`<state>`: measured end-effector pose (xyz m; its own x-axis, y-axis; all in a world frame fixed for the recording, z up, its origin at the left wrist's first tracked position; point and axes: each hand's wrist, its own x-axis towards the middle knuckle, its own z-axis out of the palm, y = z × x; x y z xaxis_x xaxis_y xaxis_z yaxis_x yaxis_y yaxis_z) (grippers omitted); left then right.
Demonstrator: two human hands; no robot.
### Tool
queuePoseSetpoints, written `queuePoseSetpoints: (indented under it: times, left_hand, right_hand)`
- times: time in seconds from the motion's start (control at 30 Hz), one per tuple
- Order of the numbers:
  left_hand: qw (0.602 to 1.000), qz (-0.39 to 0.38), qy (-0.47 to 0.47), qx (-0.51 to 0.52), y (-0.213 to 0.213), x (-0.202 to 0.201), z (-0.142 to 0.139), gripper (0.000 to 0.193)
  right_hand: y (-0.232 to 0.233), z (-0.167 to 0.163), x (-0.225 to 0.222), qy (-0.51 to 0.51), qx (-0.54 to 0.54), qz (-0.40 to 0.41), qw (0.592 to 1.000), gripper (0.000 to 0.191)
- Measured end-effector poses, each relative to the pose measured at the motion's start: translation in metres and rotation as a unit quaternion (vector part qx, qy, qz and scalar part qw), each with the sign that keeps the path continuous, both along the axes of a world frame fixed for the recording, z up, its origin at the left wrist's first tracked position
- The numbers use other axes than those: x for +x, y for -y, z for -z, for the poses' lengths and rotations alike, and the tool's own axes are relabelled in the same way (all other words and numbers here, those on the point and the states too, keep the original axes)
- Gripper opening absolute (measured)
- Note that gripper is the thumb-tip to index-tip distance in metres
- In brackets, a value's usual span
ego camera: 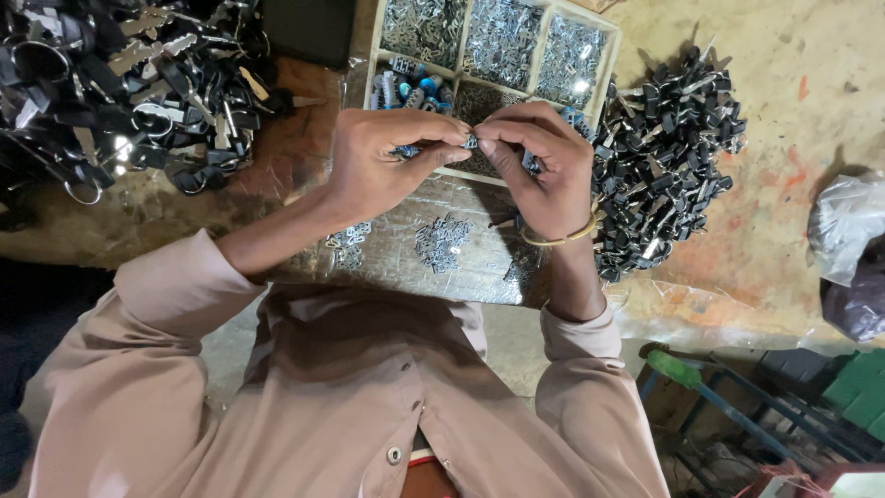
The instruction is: The person assembles lock cylinder cores at a workbench. They pick small blue and silver lock pins and springs from a compartment tray, insert the components by hand into lock bodies one at a time, and place the assembled cores into an orange basin, with piles of padlocks on the table.
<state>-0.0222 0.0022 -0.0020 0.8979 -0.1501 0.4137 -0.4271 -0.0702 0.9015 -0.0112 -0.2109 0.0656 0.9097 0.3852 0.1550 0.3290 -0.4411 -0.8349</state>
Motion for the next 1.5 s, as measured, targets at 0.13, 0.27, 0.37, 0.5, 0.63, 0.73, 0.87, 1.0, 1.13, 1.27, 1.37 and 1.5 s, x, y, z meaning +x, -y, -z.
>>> queuePoseSetpoints:
  times: [0.13, 0.27, 0.37, 0.5, 0.63, 0.73, 0.87, 1.0, 1.13, 1.27, 1.37, 1.5]
  left_hand:
    - [1.0, -0.004, 0.002, -0.001, 0.001, 0.002, 0.001, 0.017]
    - [1.0, 0.003, -0.012, -0.024, 0.0, 0.0, -0.001, 0.017]
    - [1.0, 0.004, -0.009, -0.029, -0.001, 0.0, -0.003, 0.018]
    - [0.999, 0.005, -0.029, -0.033, -0.002, -0.002, -0.006, 0.018]
    - [0.999, 0.006, -0.036, -0.029, -0.002, -0.001, -0.008, 0.019]
    - [0.999, 0.01, -0.033, -0.021, -0.002, 0.0, -0.008, 0.018]
    - [0.999, 0.015, -0.028, -0.02, -0.002, 0.0, -0.008, 0.017]
    - [0.999, 0.016, -0.027, -0.022, -0.002, 0.0, -0.008, 0.017]
    - [1.0, 0.012, -0.016, -0.018, -0.002, 0.001, -0.007, 0.017]
    - [1.0, 0.013, -0.018, -0.021, -0.002, 0.001, -0.006, 0.017]
    - [0.999, 0.015, -0.019, -0.028, -0.002, 0.0, -0.006, 0.018]
    - [1.0, 0.013, -0.021, -0.016, -0.002, 0.0, -0.006, 0.017]
  right_hand:
    - [0.007, 0.001, 0.004, -0.003, 0.009, -0.027, 1.0, 0.024]
    - [0.008, 0.013, 0.009, 0.196, -0.269, 0.04, 0.942, 0.023]
    - [0.004, 0.023, 0.008, 0.212, -0.318, 0.027, 0.924, 0.019]
    - [0.008, 0.022, 0.008, 0.197, -0.28, 0.061, 0.938, 0.014]
    - [0.01, 0.016, 0.01, 0.182, -0.24, 0.077, 0.951, 0.013]
    - [0.009, 0.012, 0.009, 0.155, -0.152, 0.069, 0.974, 0.019]
    - [0.006, 0.013, 0.004, 0.081, -0.043, 0.058, 0.994, 0.015]
    - [0.005, 0.018, 0.001, -0.004, 0.057, 0.022, 0.998, 0.011]
    - [0.004, 0.023, -0.002, -0.007, 0.067, 0.029, 0.997, 0.01]
    - [0.007, 0.027, -0.002, 0.065, 0.059, 0.108, 0.99, 0.013]
    - [0.011, 0.027, 0.0, 0.072, 0.037, 0.14, 0.987, 0.016]
    - [0.011, 0.031, -0.001, 0.008, 0.092, 0.091, 0.992, 0.011]
